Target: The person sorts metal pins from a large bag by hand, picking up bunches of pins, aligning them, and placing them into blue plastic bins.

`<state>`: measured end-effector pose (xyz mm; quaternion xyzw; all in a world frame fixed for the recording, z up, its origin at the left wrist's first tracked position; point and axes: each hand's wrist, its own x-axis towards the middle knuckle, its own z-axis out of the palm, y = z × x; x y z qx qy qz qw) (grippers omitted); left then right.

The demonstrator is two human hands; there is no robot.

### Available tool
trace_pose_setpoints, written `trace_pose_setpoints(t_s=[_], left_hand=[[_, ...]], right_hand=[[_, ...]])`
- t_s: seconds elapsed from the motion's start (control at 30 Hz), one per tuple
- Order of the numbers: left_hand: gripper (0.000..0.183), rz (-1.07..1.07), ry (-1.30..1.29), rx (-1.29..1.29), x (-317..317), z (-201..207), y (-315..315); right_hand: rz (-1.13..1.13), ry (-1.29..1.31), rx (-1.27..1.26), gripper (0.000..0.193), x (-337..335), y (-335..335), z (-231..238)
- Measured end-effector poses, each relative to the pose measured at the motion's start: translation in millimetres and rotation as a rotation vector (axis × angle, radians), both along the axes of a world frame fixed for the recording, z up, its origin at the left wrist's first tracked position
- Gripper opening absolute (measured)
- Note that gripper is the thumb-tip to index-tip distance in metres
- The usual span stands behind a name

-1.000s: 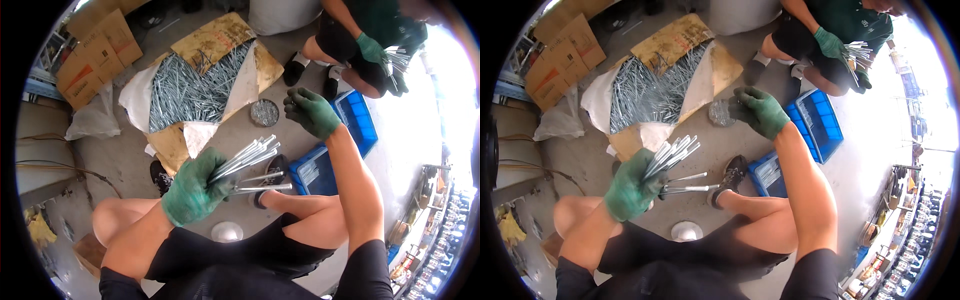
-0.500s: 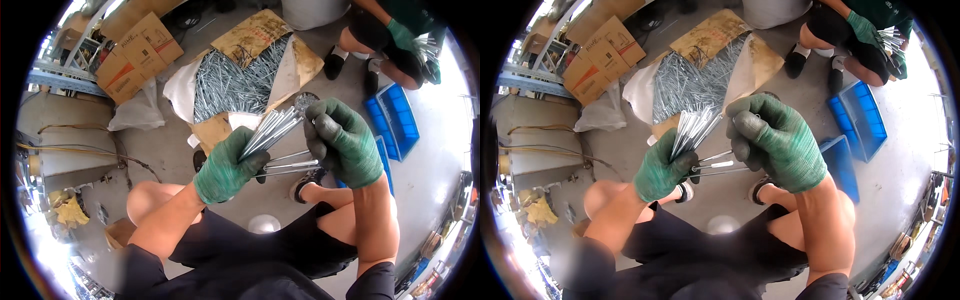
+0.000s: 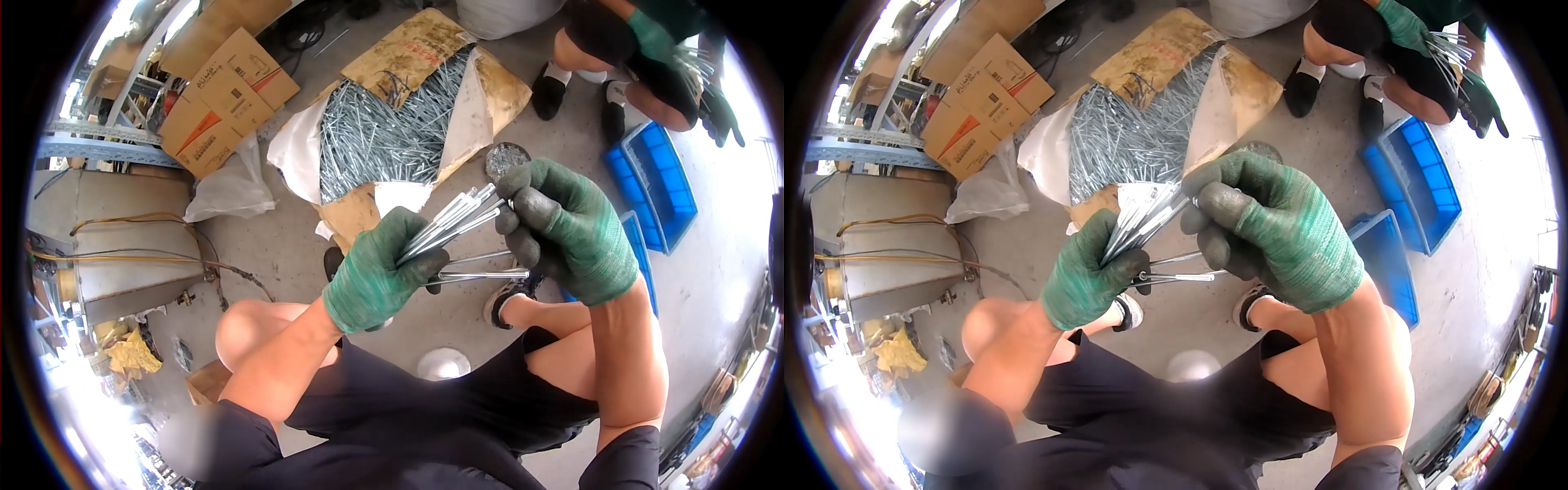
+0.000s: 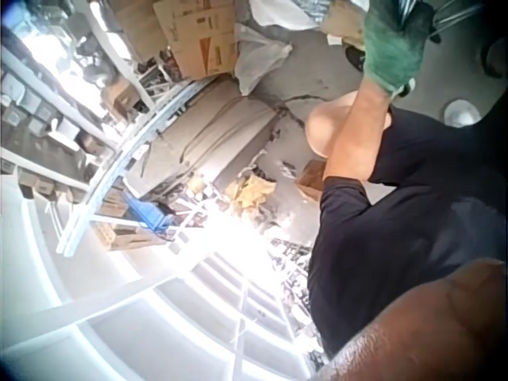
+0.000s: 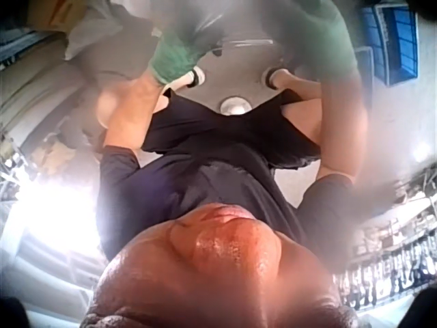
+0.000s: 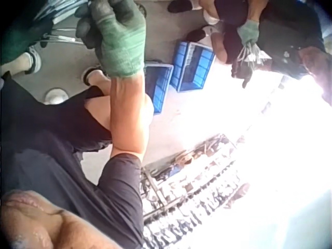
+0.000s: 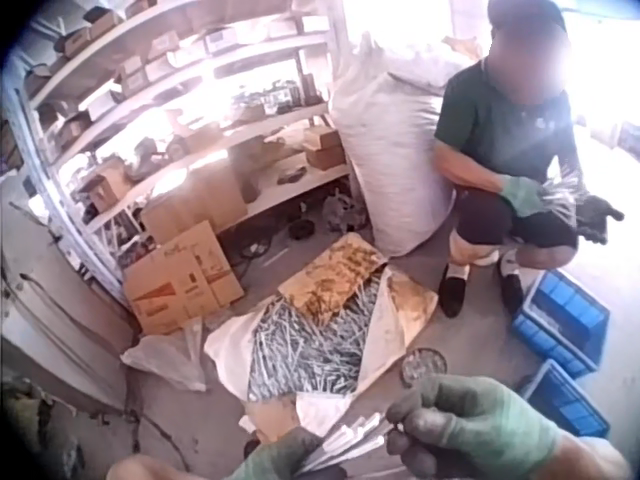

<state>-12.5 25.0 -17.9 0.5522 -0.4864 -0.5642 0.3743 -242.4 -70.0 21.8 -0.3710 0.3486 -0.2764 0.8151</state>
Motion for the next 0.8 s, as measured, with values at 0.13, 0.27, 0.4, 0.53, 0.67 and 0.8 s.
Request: trace_pose_setpoints(t_s=[0.13, 0.27, 0.4, 0.53, 0.67, 0.8], left_hand=[[0.033, -0.044, -0.207, -0.163, 2, -1, 2], [0.033, -0.003, -0.163, -0.130, 1, -2, 0], [0.030, 0.010, -0.147, -0.155, 4, -10, 2], [0.026, -0.006, -0.259, -0.166, 7, -9, 2], [0.026, -0.037, -0.386, -0.244, 10, -8, 2], [0.027, -0.067, -0.461, -0.319, 12, -7, 2]], right_hand=[[0.001, 0.030, -0.014, 0.029, -3, 2, 0], [0.027, 0.052, 0.011, 0.029, -2, 2, 5], [0.034, 0.079, 0.016, 0.029, -1, 3, 6], [0.069, 0.113, 0.027, 0.027, -2, 2, 4], [0.047, 0.158, 0.042, 0.025, -1, 2, 7], [0.053, 0.106, 0.078, 0.026, -1, 2, 4]])
